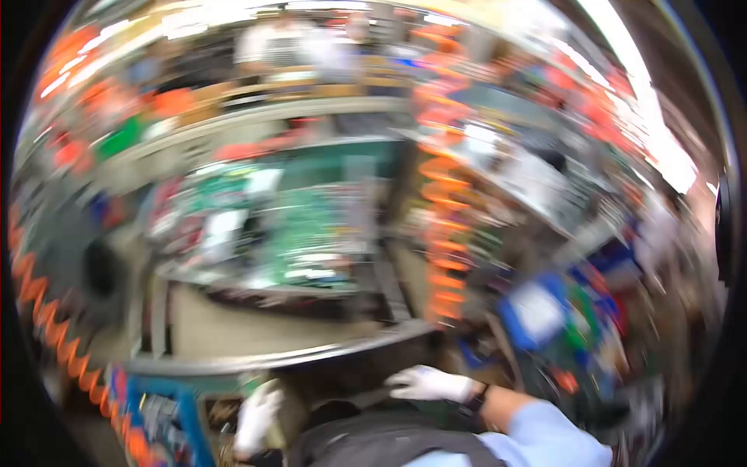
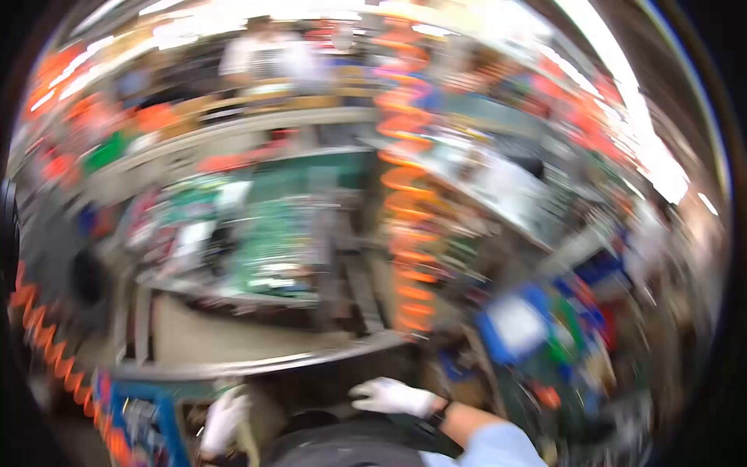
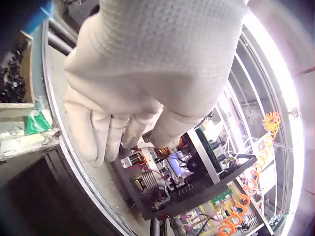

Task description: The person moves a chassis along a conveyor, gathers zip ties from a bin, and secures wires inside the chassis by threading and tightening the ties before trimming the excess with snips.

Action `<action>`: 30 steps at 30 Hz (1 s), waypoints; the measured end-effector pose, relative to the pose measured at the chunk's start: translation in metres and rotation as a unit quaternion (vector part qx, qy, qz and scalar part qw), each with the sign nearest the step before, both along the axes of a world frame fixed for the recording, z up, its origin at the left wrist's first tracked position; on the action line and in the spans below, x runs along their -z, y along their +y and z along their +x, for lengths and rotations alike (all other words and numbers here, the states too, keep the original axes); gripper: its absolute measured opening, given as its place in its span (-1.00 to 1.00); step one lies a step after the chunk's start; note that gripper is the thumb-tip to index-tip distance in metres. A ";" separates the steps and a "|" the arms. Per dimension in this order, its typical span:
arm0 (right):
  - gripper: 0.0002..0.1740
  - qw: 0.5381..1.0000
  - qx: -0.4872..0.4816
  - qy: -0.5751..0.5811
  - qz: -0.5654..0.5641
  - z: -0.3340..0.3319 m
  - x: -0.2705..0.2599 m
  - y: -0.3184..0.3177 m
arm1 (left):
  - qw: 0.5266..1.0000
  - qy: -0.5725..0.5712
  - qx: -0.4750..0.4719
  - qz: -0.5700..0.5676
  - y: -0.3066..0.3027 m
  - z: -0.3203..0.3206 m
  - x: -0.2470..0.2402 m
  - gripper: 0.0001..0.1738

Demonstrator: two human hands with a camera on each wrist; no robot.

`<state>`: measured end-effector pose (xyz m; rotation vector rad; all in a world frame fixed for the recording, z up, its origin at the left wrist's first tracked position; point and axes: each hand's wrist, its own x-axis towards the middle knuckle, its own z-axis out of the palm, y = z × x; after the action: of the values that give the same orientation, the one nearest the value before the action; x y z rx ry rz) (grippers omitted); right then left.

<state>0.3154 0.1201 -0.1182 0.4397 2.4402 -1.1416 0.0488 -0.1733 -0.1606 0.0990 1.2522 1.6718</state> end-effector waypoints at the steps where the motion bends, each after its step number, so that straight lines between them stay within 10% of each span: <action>1: -0.44 0.999 0.028 0.025 -0.002 0.022 0.003 0.007 | 0.988 0.112 0.048 -0.091 0.005 -0.005 0.006 -0.58; 5: -0.52 0.983 0.168 -0.054 -0.046 0.080 -0.016 0.013 | 0.967 0.213 0.087 -0.107 0.008 -0.013 0.034 -0.48; 9: -0.47 0.993 0.116 0.038 0.009 0.100 0.063 0.018 | 0.914 0.279 0.084 -0.284 0.044 0.058 -0.021 -0.53; 12: -0.53 0.998 0.020 0.061 0.006 0.077 0.100 0.021 | 0.828 0.472 0.036 -0.299 0.028 0.133 0.031 -0.47; 17: -0.67 0.987 -0.085 0.123 -0.066 0.044 0.090 -0.001 | 0.881 0.304 0.071 -0.355 -0.058 0.291 0.051 -0.36; 21: -0.67 0.937 -0.231 0.260 0.011 0.008 0.090 -0.043 | 0.812 0.240 -0.164 -0.506 -0.126 0.387 0.060 -0.48; 23: -0.66 0.972 -0.151 0.120 -0.137 -0.024 0.073 -0.113 | 0.794 0.204 -0.307 -0.483 -0.167 0.444 0.073 -0.55; 30: -0.67 0.856 -0.417 0.303 -0.045 -0.049 0.057 -0.303 | 0.739 0.180 -0.391 -0.519 -0.234 0.558 0.107 -0.57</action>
<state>0.2667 -0.1829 -0.1753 -1.0802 2.5562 -1.0480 0.6072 -0.4075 -0.2675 -0.9508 2.6165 1.3301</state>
